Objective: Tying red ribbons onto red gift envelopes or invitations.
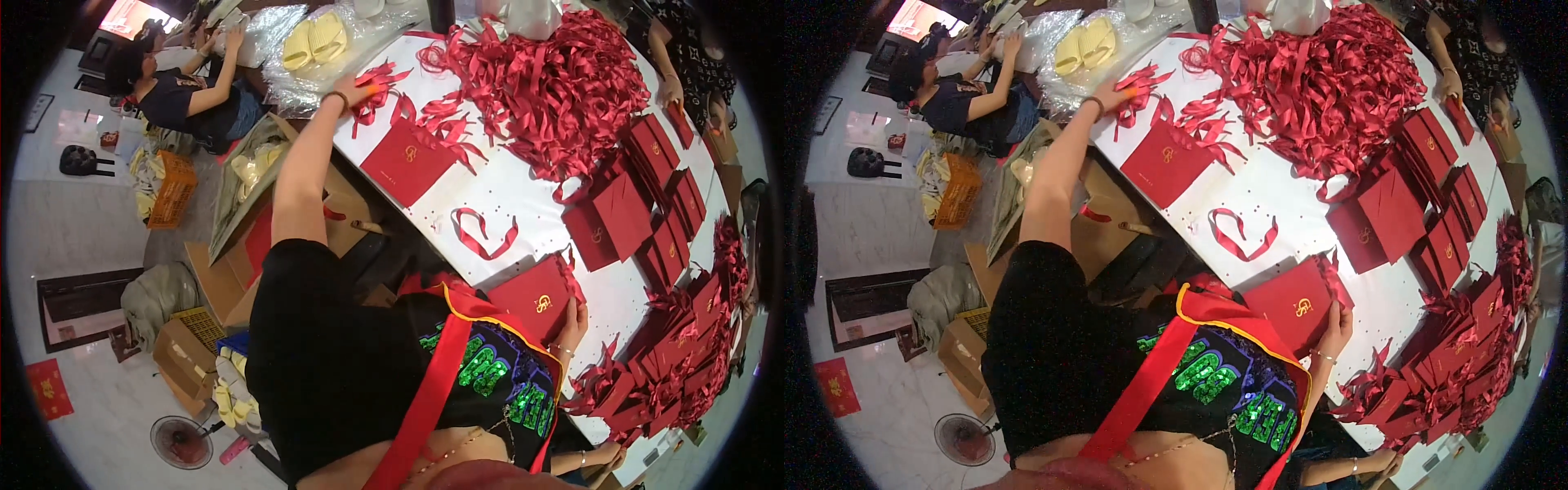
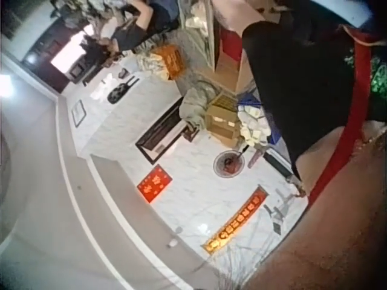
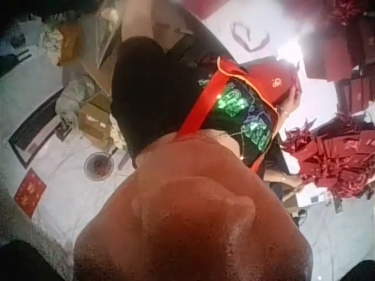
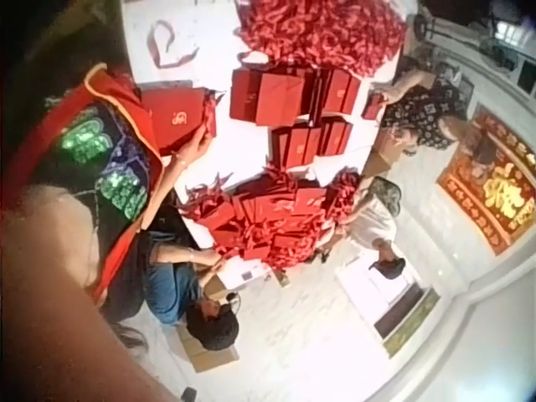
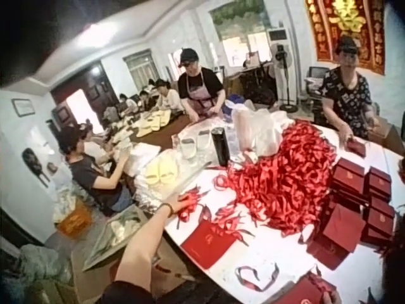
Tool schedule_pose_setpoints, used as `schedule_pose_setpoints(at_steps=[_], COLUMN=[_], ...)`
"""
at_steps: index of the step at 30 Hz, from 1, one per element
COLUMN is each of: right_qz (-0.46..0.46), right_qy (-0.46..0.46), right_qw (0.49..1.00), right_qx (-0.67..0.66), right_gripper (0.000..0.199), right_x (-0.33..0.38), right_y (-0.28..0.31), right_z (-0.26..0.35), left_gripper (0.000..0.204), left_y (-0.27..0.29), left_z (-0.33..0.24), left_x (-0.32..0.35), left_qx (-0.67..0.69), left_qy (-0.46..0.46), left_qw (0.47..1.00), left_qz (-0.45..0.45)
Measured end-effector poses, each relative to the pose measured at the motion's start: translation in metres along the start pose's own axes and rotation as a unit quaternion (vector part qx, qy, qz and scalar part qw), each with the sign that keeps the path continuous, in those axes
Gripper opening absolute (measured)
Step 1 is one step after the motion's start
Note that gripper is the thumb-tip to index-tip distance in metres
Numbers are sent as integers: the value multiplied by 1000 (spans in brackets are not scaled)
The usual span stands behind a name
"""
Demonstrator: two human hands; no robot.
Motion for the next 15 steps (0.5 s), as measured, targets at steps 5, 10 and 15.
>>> schedule_pose_setpoints(at_steps=[5, 10, 15], right_qz=[-23, -46, -53], right_qy=[19, 8, -12], right_qw=[1000, 999, 998], right_qx=[3, 8, 36], right_gripper=[11, 10, 14], right_x=[5, 11, 4], right_y=[1, -5, 14], right_z=[8, 12, 0], left_gripper=[113, 54, 28], left_y=[-35, -17, -40], left_z=[2, 19, 24], left_x=[-17, -22, -24], left_qx=[-135, -32, -179], left_qy=[82, -27, 27], left_qw=[987, 999, 976], left_qz=[-22, 16, -118])
Point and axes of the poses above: each hand's wrist, its own x-axis away from the middle knuckle, its own y-axis out of the back of the hand, z = x × y, the point moved 9 cm from there along -x, towards the middle knuckle, and after that the axes turned 4 degrees about -y, right-handed, at the moved point
